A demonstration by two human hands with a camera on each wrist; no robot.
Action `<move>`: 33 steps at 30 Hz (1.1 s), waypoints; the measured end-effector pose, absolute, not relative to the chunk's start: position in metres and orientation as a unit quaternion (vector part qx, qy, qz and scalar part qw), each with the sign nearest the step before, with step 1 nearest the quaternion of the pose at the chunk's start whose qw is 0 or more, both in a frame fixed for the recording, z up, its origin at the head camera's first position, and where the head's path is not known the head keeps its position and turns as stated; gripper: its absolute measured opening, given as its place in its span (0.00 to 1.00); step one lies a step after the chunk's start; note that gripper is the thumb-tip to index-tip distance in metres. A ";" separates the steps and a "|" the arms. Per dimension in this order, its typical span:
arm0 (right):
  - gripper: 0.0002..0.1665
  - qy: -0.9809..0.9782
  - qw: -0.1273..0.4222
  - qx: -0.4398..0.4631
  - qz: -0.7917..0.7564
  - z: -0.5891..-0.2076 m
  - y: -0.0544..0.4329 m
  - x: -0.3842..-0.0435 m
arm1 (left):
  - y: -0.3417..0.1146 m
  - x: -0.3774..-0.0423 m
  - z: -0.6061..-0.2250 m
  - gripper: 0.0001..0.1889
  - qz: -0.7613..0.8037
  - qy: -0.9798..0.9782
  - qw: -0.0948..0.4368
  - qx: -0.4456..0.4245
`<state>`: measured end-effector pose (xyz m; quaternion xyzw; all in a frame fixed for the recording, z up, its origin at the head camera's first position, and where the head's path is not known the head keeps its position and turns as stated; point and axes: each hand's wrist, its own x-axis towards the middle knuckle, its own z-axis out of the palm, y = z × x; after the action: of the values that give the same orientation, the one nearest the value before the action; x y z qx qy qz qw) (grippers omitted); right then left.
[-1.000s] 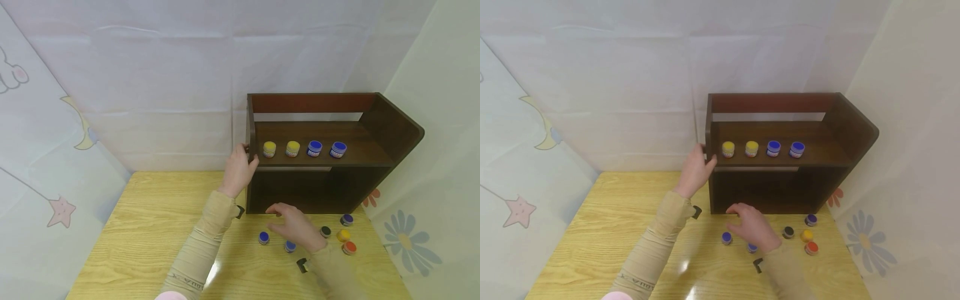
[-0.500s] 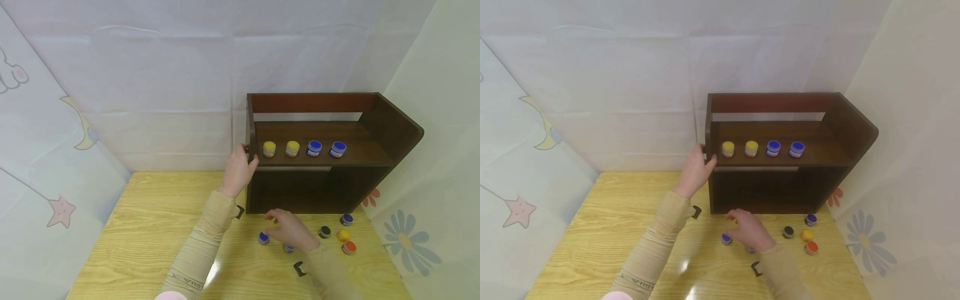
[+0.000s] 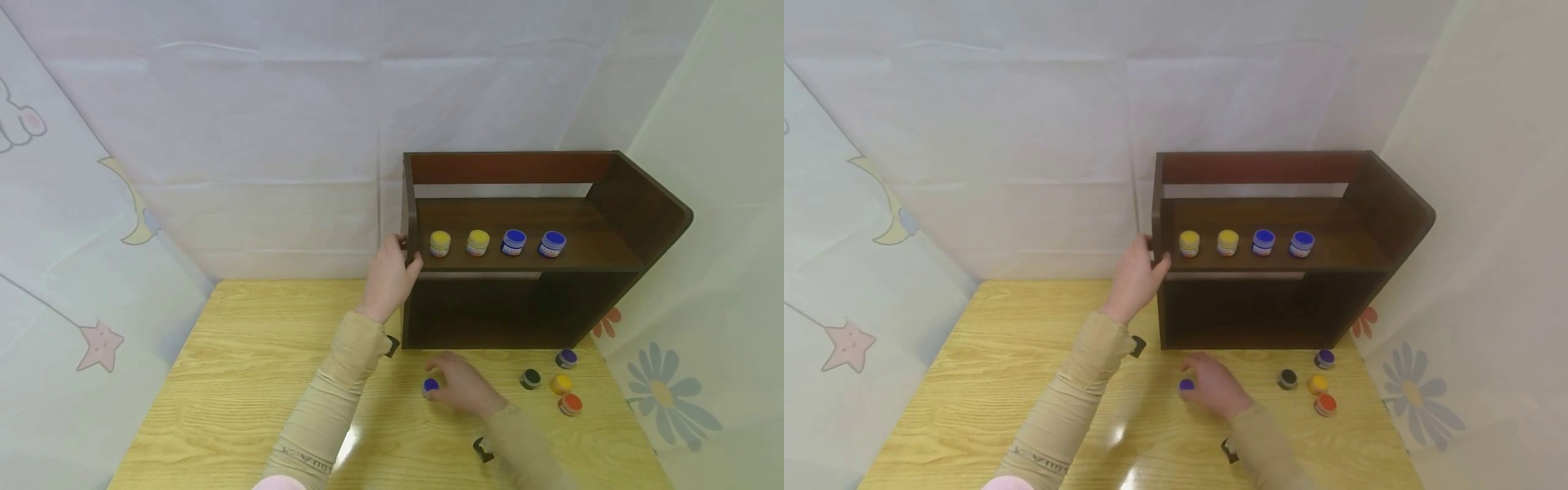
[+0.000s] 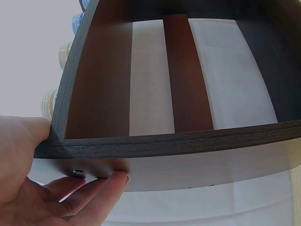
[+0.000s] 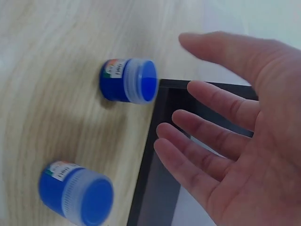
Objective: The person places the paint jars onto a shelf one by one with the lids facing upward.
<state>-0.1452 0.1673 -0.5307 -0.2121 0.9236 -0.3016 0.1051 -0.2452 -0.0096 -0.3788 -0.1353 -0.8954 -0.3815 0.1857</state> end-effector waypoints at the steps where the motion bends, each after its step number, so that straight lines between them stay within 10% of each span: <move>1: 0.23 0.923 0.104 -0.215 -0.303 -0.532 0.167 -0.144 | -0.010 -0.245 -0.379 0.21 -0.382 -0.895 0.186 -0.135; 33: 0.12 0.931 0.067 -0.232 -0.273 -0.567 0.158 -0.141 | -0.011 -0.243 -0.378 0.21 -0.381 -0.895 0.184 -0.138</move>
<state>-0.1410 0.1577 -0.5666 -0.2322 0.9310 -0.2735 0.0670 -0.2431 -0.0105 -0.3780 -0.1382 -0.8954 -0.3811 0.1841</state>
